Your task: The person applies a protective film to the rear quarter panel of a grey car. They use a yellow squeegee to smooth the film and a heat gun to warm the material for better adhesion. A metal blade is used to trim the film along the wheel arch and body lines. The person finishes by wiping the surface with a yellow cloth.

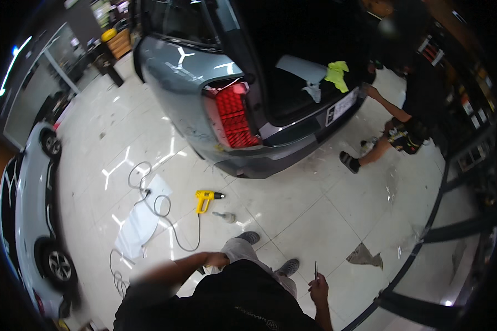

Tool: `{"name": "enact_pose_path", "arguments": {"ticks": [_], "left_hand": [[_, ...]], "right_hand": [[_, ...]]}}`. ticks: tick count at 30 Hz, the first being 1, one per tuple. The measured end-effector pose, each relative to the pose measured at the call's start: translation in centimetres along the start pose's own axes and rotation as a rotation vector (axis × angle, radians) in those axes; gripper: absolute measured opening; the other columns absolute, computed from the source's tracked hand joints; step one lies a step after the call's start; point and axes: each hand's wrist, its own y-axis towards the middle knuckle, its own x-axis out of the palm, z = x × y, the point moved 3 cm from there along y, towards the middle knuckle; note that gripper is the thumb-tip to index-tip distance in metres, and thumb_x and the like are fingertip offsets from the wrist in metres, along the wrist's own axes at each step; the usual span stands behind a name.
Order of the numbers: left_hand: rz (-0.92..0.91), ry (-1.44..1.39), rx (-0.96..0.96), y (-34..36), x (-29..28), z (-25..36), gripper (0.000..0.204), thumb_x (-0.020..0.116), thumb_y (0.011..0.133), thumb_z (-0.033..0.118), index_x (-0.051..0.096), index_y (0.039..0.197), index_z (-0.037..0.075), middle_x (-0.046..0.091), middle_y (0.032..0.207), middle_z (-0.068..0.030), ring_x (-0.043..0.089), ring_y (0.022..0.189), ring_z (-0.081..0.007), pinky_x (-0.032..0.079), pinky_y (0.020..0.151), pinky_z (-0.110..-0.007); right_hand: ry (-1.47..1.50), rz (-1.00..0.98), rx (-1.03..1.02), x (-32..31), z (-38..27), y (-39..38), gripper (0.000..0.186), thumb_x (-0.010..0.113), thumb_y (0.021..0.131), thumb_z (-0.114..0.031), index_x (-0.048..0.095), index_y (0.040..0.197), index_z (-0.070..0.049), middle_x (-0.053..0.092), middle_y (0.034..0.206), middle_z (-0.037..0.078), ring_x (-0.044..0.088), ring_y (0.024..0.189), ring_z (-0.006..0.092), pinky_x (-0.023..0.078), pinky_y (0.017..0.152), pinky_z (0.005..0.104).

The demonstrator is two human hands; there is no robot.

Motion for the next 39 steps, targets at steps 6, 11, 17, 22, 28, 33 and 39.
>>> {"name": "enact_pose_path", "arguments": {"ticks": [6, 11, 17, 22, 28, 33, 39], "left_hand": [[0.349, -0.264, -0.152, -3.3, 16.2, -2.5, 0.054, 0.047, 0.086, 0.041, 0.066, 0.108, -0.005, 0.069, 0.105, -0.0217, 0.065, 0.1, -0.0323, 0.049, 0.088, -0.041], [0.539, -0.532, -0.11, -0.5, 29.4, -6.2, 0.051, 0.048, 0.087, 0.037, 0.065, 0.112, -0.003, 0.069, 0.107, -0.022, 0.065, 0.103, -0.0328, 0.049, 0.091, -0.042], [0.464, -0.372, -0.028, 1.7, 44.0, -10.0, 0.051, 0.049, 0.088, 0.04, 0.063, 0.12, 0.002, 0.067, 0.114, -0.0243, 0.063, 0.107, -0.0396, 0.048, 0.093, -0.044], [0.445, -0.391, -0.176, 1.1, 53.3, -12.2, 0.05, 0.054, 0.089, 0.043, 0.063, 0.122, 0.007, 0.065, 0.118, -0.0238, 0.062, 0.11, -0.0401, 0.049, 0.094, -0.043], [0.589, -0.383, -0.049, -10.6, 50.9, -8.6, 0.038, 0.055, 0.092, 0.032, 0.067, 0.114, 0.004, 0.067, 0.105, -0.027, 0.064, 0.102, -0.0395, 0.05, 0.091, -0.045], [1.012, -0.365, -0.369, -13.9, 47.0, -12.1, 0.029, 0.059, 0.088, 0.024, 0.069, 0.104, 0.001, 0.068, 0.097, -0.0258, 0.067, 0.092, -0.0408, 0.053, 0.085, -0.046], [1.264, -0.415, -0.342, -12.3, 44.2, -12.3, 0.031, 0.063, 0.086, 0.023, 0.068, 0.104, -0.003, 0.07, 0.093, -0.0239, 0.068, 0.088, -0.04, 0.054, 0.082, -0.044]], "right_hand": [[-0.104, -0.049, -0.14, -10.2, -2.1, 9.2, 0.034, 0.044, 0.097, -0.007, 0.05, 0.13, -0.002, 0.064, 0.08, 0.008, 0.058, 0.058, 0.0149, 0.048, 0.052, 0.0305], [0.115, 0.039, -0.158, -10.8, -2.7, 13.8, 0.039, 0.043, 0.095, -0.002, 0.047, 0.134, -0.003, 0.06, 0.078, 0.005, 0.053, 0.055, 0.011, 0.045, 0.048, 0.0262], [-0.345, -0.306, -0.459, 2.4, -2.2, 7.1, 0.04, 0.049, 0.09, -0.004, 0.053, 0.13, -0.008, 0.066, 0.084, 0.01, 0.063, 0.067, 0.021, 0.051, 0.061, 0.0343], [-0.672, -0.689, -0.589, 11.4, -3.3, -7.1, 0.026, 0.051, 0.091, -0.017, 0.059, 0.112, -0.003, 0.066, 0.097, 0.026, 0.063, 0.094, 0.0438, 0.049, 0.084, 0.0497], [-0.905, -0.753, -0.468, 12.7, 1.3, -11.1, 0.027, 0.05, 0.09, -0.016, 0.061, 0.11, -0.003, 0.067, 0.105, 0.023, 0.063, 0.1, 0.0427, 0.049, 0.088, 0.0485], [-1.064, -0.566, -0.297, 7.4, 5.7, -4.7, 0.032, 0.054, 0.084, -0.016, 0.059, 0.111, 0.0, 0.066, 0.106, 0.025, 0.064, 0.102, 0.041, 0.05, 0.089, 0.0476], [-0.918, -0.63, -0.2, 1.5, 3.5, -3.2, 0.035, 0.053, 0.082, -0.015, 0.055, 0.113, 0.003, 0.066, 0.098, 0.028, 0.068, 0.085, 0.0397, 0.055, 0.072, 0.0456]]}}
